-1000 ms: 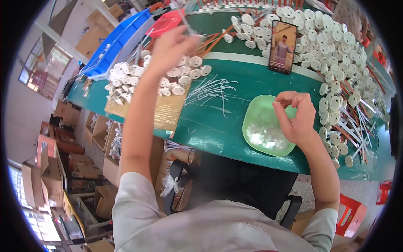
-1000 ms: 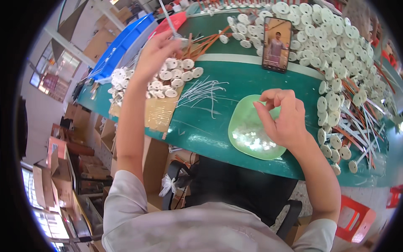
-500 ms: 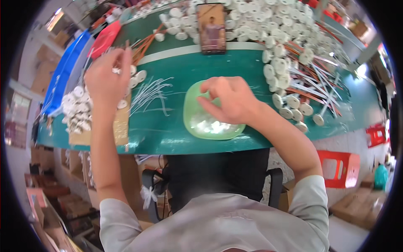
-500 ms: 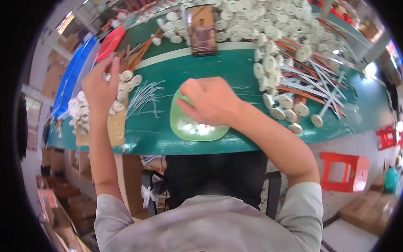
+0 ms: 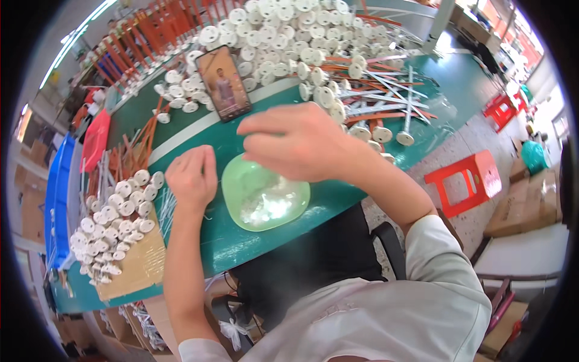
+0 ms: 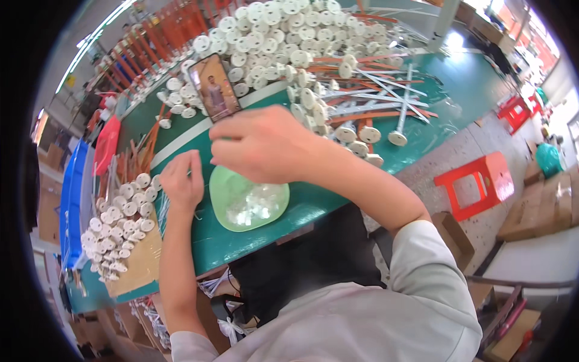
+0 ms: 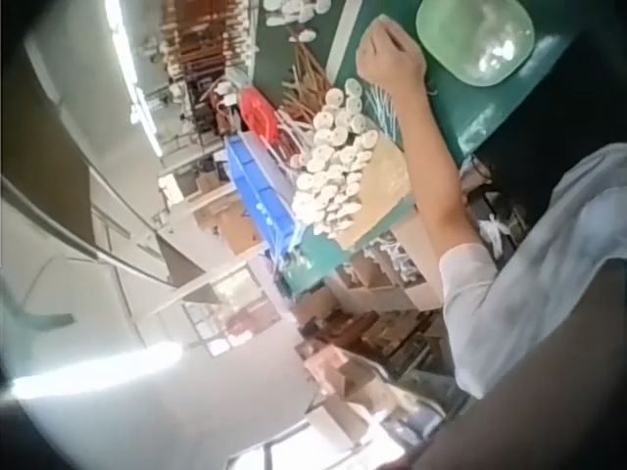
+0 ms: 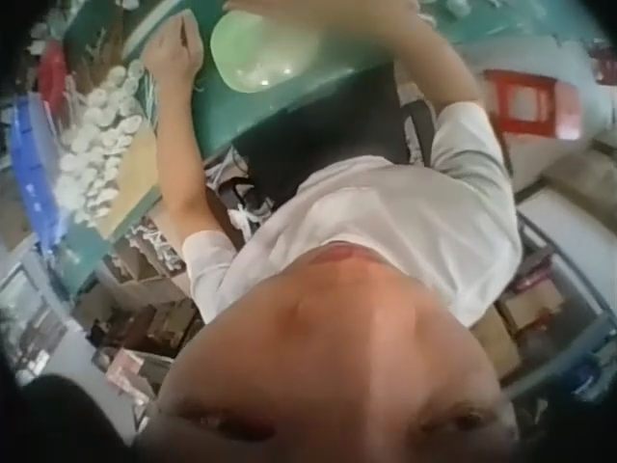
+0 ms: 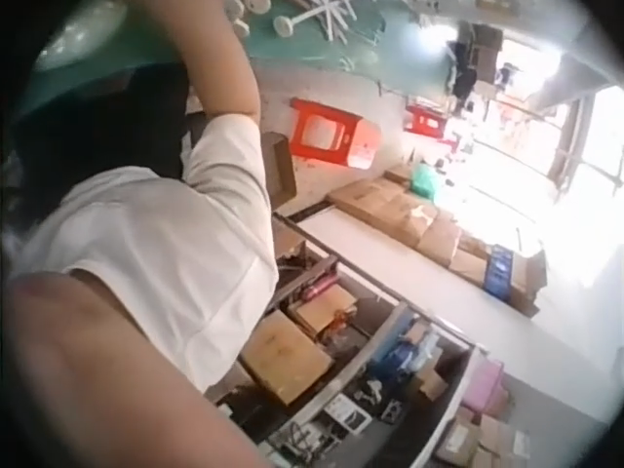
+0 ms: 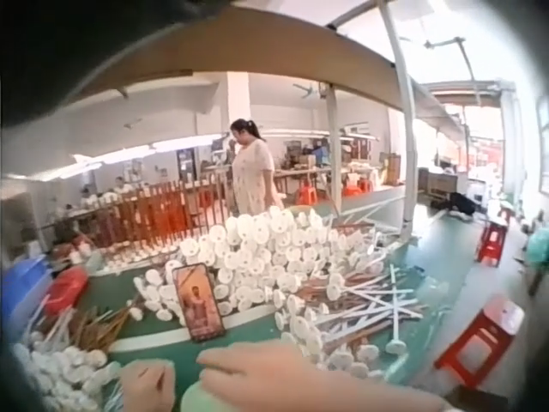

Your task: Manually attaching plastic diffusers or light covers to an LED strip at an assembly workbench.

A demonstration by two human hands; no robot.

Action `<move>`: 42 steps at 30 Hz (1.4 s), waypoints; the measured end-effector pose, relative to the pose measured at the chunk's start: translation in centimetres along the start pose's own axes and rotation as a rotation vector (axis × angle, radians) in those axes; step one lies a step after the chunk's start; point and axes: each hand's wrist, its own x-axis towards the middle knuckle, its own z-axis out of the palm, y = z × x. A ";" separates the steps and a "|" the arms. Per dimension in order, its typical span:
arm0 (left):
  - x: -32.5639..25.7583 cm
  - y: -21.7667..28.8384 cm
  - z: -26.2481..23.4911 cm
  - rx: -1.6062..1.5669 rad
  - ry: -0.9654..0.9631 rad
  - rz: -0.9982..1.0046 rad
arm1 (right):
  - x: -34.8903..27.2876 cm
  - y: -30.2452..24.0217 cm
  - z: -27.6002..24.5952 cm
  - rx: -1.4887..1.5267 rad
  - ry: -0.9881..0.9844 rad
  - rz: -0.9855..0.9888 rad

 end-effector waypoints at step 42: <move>0.3 1.8 -1.8 -1.509 -0.239 -0.771 | -0.5 0.9 6.6 0.343 0.112 -0.090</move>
